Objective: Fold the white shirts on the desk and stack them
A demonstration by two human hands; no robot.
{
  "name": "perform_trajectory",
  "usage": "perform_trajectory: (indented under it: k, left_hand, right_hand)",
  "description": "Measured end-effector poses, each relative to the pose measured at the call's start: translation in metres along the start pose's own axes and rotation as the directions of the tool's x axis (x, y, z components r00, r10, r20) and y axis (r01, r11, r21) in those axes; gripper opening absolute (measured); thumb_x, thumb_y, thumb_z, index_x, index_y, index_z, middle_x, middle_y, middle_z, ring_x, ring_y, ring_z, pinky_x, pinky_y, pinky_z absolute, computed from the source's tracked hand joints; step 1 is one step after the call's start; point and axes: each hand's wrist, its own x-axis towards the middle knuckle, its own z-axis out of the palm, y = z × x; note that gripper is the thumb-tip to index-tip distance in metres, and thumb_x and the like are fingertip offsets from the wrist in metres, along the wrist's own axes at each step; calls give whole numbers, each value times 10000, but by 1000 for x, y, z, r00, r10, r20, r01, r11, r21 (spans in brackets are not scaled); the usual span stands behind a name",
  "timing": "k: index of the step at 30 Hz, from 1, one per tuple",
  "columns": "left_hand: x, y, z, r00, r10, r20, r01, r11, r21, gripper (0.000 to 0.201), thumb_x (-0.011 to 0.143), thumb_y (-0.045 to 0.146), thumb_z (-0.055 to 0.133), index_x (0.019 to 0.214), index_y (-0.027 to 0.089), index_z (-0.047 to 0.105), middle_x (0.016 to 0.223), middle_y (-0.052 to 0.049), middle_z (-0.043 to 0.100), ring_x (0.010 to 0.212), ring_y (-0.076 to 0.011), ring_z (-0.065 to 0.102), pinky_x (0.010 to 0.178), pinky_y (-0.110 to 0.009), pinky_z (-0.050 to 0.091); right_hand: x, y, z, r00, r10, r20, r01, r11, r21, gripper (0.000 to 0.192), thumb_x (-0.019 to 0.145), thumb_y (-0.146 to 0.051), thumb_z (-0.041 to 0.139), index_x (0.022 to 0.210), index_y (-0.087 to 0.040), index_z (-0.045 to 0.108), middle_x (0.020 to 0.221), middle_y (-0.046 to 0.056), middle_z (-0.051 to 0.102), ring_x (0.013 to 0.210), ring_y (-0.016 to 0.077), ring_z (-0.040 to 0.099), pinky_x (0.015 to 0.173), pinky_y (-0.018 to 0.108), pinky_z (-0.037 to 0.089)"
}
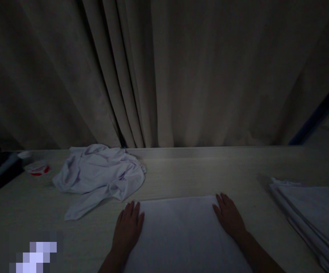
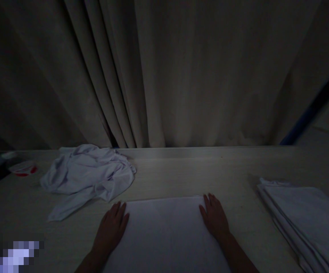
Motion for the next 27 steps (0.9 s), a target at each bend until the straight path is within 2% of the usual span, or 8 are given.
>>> perform_trajectory:
  k: [3,8,13,18,21,25,27]
  left_hand:
    - [6,1,-9,1000,7,2,-7,1000,3,482,885,387,315,1273,149,471,1364,-154,496,1298,-307,402,1068,-521,324]
    - [29,3,-19,984,153,92,-144,985,-92,443,903,316,268,1280,178,455,1324,-104,547,1262,-255,447,1076,-487,317]
    - [41,5,-21,981,154,121,-136,980,-145,374,898,284,296,1149,194,559,1197,-103,617,1158,-246,522,1036,-498,331]
    - [41,5,-38,981,178,76,-162,970,-180,311,892,310,315,938,184,595,1026,-98,646,1018,-235,563,948,-444,379]
    - [43,4,-48,979,185,91,-162,963,-213,295,889,306,306,885,187,576,961,-90,654,970,-232,575,913,-429,381]
    - [53,-4,-59,966,209,151,-164,951,-263,296,891,293,277,842,201,554,827,-60,662,814,-191,604,787,-346,410]
    - [60,-9,-62,966,216,145,-171,947,-273,293,891,308,281,842,206,552,801,-51,661,781,-179,608,746,-318,410]
  right_hand:
    - [7,0,-6,1000,16,13,-16,1000,11,568,903,-449,313,1312,-72,432,1363,209,442,1279,304,381,1066,460,311]
    - [29,-1,-17,997,-53,52,49,996,76,469,903,-358,336,1269,-108,490,1266,170,537,1207,272,451,1041,428,334]
    - [37,-3,-28,989,-116,92,104,986,132,310,888,-322,399,1045,-181,626,994,101,625,977,222,552,923,366,399]
    - [36,-9,-41,989,-122,81,112,986,122,229,883,-255,393,819,-183,600,832,60,598,812,184,547,806,323,396]
    - [37,-11,-49,987,-144,76,133,981,139,216,887,-249,383,821,-188,580,820,49,607,812,184,547,812,327,377]
    - [44,-7,-62,988,-132,84,118,980,160,229,894,-253,359,836,-193,573,804,42,619,803,179,552,807,317,366]
    - [51,-5,-68,984,-156,87,140,976,167,229,893,-260,358,854,-195,574,810,39,625,802,173,555,805,308,362]
